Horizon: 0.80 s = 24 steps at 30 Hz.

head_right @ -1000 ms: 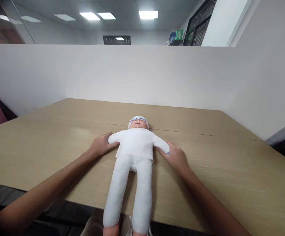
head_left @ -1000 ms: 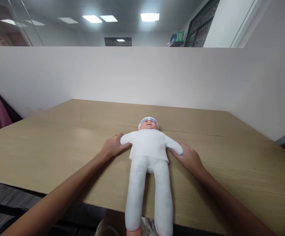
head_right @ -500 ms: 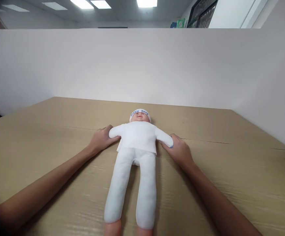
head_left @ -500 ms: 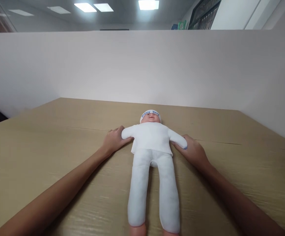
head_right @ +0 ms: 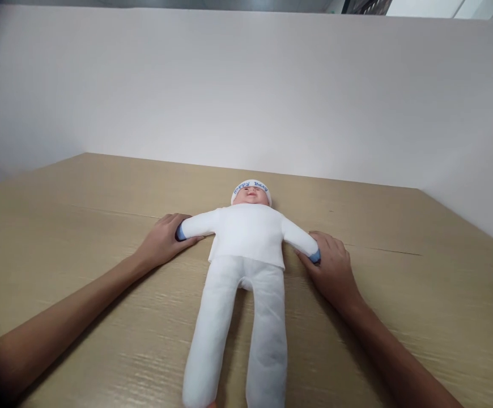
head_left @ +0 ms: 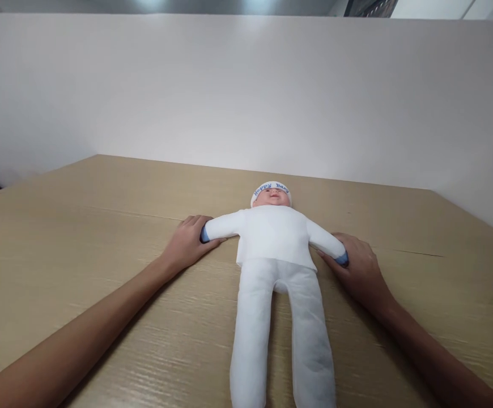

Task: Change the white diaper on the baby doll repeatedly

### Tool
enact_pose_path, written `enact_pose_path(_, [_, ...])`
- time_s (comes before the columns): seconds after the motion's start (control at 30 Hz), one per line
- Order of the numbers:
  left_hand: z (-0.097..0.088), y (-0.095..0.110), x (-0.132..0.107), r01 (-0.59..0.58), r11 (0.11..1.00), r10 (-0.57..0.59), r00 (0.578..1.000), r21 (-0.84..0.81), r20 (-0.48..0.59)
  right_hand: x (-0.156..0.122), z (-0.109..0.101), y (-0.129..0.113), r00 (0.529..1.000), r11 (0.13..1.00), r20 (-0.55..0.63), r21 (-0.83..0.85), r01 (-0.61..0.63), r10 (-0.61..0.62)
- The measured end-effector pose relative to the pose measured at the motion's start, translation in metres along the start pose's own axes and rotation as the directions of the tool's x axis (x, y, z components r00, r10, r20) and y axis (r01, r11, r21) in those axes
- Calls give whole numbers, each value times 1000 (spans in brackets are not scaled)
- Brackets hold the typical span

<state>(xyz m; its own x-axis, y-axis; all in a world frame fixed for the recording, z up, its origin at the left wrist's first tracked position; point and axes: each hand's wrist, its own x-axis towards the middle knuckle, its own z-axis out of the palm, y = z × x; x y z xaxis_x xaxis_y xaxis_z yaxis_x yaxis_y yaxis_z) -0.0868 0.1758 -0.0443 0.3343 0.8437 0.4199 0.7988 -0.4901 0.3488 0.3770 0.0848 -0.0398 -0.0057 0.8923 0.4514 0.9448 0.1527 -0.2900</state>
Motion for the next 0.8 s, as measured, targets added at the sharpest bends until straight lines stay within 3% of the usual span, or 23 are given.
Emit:
enact_pose_path(0.2, [6, -7, 16, -8, 1000, 9, 1000, 15, -26, 18, 2, 1, 997, 997, 48, 55, -60, 57])
enact_pose_path(0.37, [-2, 4, 7, 51, 999, -52, 998, -18, -23, 15, 3, -6, 996, 995, 12, 35, -91, 91])
enact_pose_path(0.43, [-3, 10, -4, 105, 995, -105, 994, -1, -36, 7, 5, -11, 992, 993, -40, 19, -116, 117])
enact_pose_path(0.53, [-4, 24, -22, 138, 990, -136, 984, 8, -114, -9, 3, -26, 965, 993, -236, 40, -112, 118])
enact_pose_path(0.63, [-18, 53, -43, 138, 989, -150, 949, -61, -278, -35, -17, -62, 902, 993, -427, 115, -22, 69])
enact_pose_path(0.7, [-36, 85, -70, 119, 982, -169, 902, -146, -398, -67, -41, -96, 869, 980, -495, 181, 84, 17])
enact_pose_path(0.8, [-60, 143, -148, 48, 953, -209, 817, -298, -537, -146, -77, -149, 821, 947, -571, 260, 189, -7])
